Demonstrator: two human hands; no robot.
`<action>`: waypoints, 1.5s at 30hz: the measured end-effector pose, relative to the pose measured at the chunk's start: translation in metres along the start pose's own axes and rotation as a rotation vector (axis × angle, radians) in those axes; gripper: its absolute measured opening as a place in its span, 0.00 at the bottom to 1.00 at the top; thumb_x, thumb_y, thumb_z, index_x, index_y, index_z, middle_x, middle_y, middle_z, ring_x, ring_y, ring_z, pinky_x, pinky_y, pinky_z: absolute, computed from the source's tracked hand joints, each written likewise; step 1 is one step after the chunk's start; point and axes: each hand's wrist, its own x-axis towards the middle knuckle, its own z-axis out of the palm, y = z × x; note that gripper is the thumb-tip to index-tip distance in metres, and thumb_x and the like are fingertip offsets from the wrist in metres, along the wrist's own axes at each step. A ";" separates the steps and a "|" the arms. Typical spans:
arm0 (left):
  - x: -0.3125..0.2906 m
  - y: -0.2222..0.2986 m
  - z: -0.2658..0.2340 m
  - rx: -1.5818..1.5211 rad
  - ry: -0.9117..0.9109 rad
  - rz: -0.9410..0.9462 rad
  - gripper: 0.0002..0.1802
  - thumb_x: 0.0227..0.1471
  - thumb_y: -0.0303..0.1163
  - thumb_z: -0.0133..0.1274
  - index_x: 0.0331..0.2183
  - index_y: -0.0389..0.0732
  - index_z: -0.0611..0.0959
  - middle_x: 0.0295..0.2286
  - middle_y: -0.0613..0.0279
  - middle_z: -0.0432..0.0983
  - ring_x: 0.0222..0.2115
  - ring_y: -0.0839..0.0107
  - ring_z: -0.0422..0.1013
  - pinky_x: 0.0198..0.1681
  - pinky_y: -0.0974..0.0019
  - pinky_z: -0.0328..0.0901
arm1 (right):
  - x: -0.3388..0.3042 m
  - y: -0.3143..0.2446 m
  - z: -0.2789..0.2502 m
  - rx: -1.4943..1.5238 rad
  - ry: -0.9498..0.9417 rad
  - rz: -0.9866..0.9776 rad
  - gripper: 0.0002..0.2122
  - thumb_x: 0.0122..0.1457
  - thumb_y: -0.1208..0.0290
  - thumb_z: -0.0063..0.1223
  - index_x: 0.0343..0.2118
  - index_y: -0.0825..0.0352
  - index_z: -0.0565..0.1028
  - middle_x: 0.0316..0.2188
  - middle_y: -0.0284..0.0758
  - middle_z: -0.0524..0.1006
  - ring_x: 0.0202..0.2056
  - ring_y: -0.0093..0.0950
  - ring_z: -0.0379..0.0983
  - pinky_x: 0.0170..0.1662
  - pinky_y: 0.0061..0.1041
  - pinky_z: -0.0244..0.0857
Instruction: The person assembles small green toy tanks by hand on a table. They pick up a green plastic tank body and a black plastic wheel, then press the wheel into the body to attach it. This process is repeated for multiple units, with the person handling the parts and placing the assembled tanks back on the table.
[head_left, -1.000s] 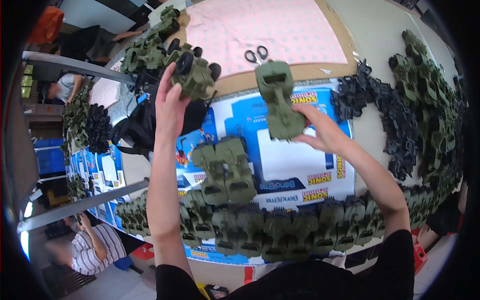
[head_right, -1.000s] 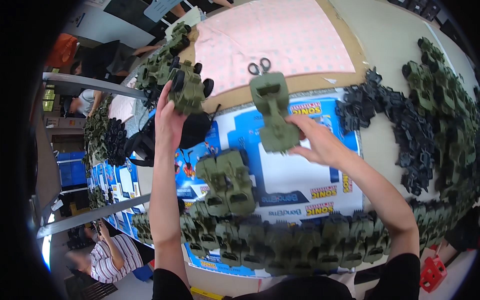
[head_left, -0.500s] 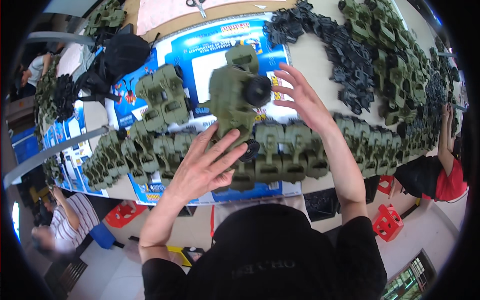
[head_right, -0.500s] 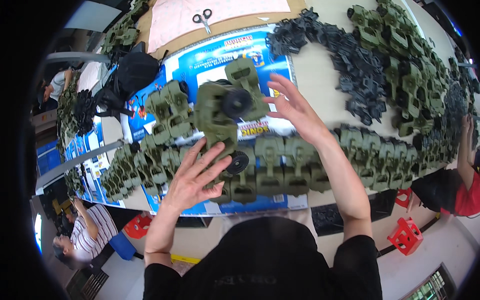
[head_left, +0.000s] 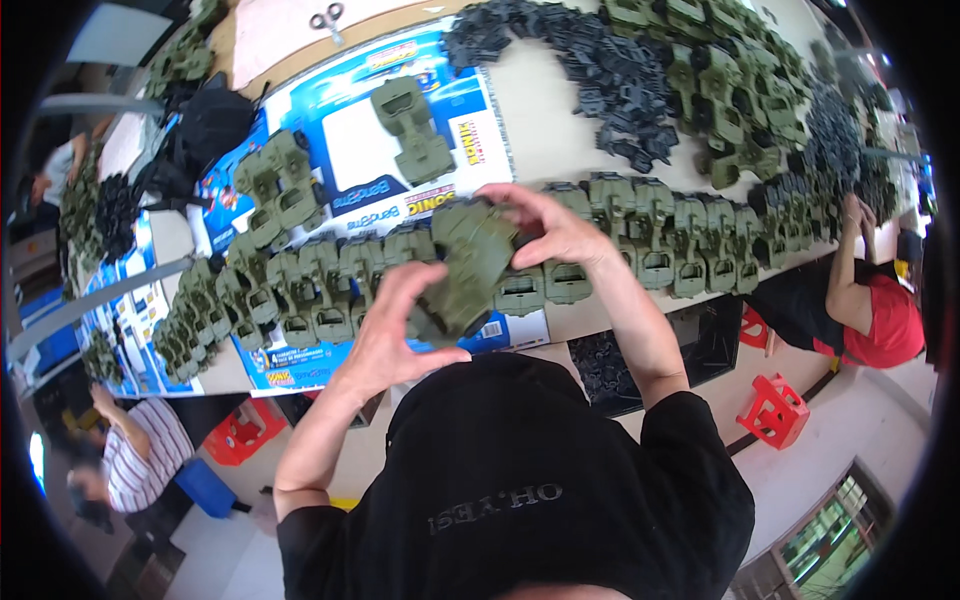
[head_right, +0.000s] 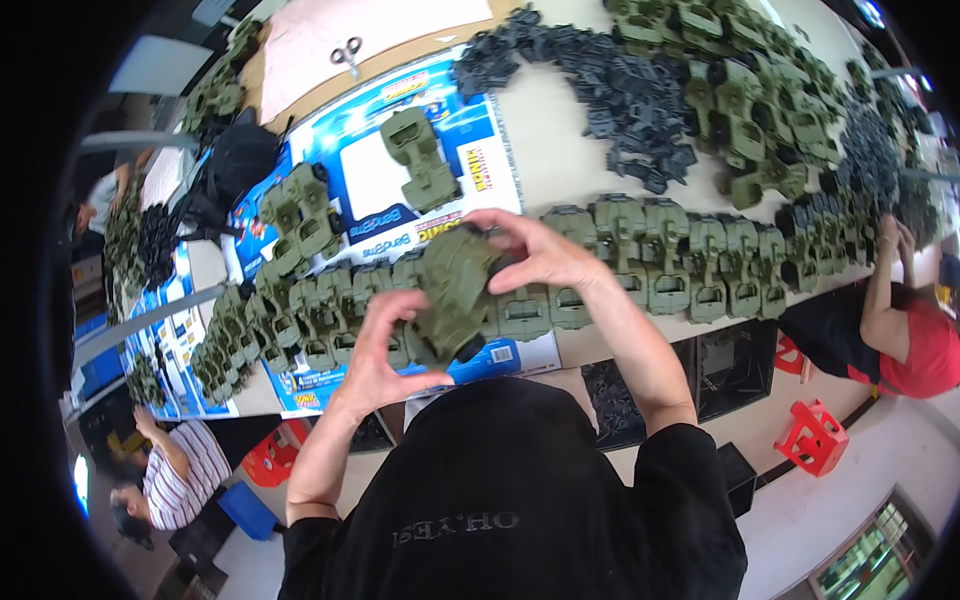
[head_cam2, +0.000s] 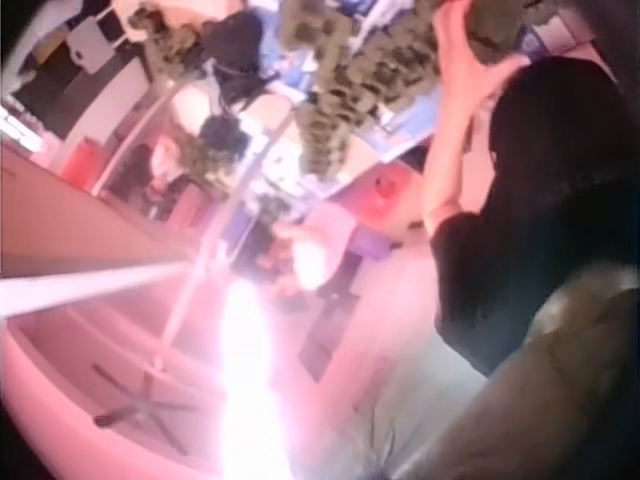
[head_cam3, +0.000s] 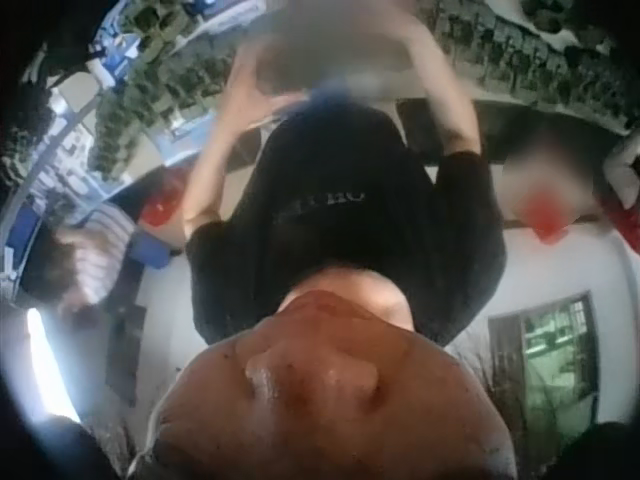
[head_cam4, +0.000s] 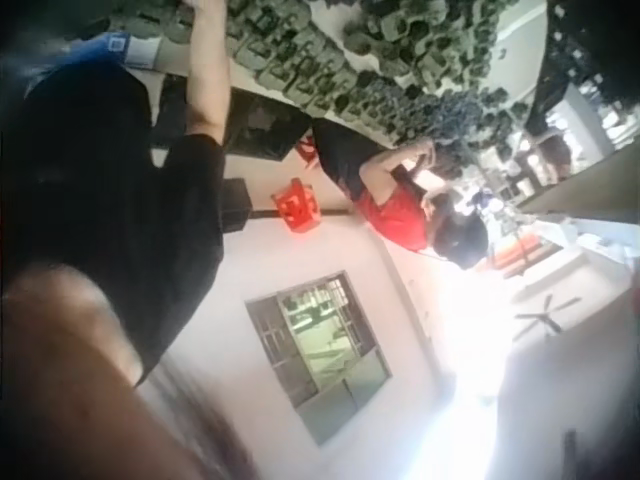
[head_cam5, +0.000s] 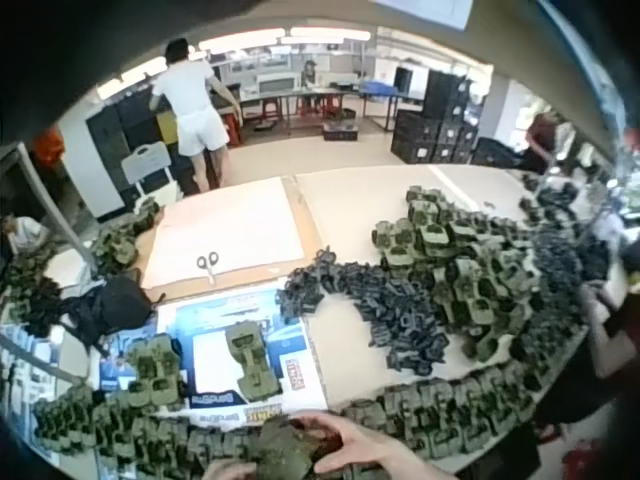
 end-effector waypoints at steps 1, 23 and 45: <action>0.007 0.005 0.008 -0.026 0.102 -0.028 0.59 0.24 0.41 0.72 0.58 0.41 0.58 0.50 0.49 0.61 0.54 0.52 0.57 0.55 0.54 0.57 | -0.005 0.006 0.008 0.033 0.005 -0.045 0.38 0.42 0.81 0.64 0.58 0.65 0.56 0.52 0.35 0.62 0.51 0.27 0.64 0.48 0.26 0.65; -0.023 -0.006 0.033 -0.597 0.092 -0.427 0.43 0.40 0.40 0.65 0.51 0.36 0.59 0.41 0.59 0.68 0.44 0.74 0.64 0.48 0.70 0.59 | 0.041 0.002 -0.184 -2.027 1.087 0.262 0.19 0.44 0.63 0.63 0.38 0.65 0.71 0.39 0.38 0.71 0.45 0.37 0.65 0.45 0.36 0.59; -0.069 0.001 0.032 -0.586 0.115 -0.315 0.48 0.37 0.39 0.66 0.55 0.38 0.57 0.44 0.59 0.69 0.45 0.73 0.65 0.50 0.70 0.59 | 0.066 0.028 -0.194 -1.313 0.890 -0.014 0.21 0.42 0.76 0.57 0.43 0.64 0.68 0.35 0.37 0.72 0.34 0.31 0.71 0.35 0.30 0.62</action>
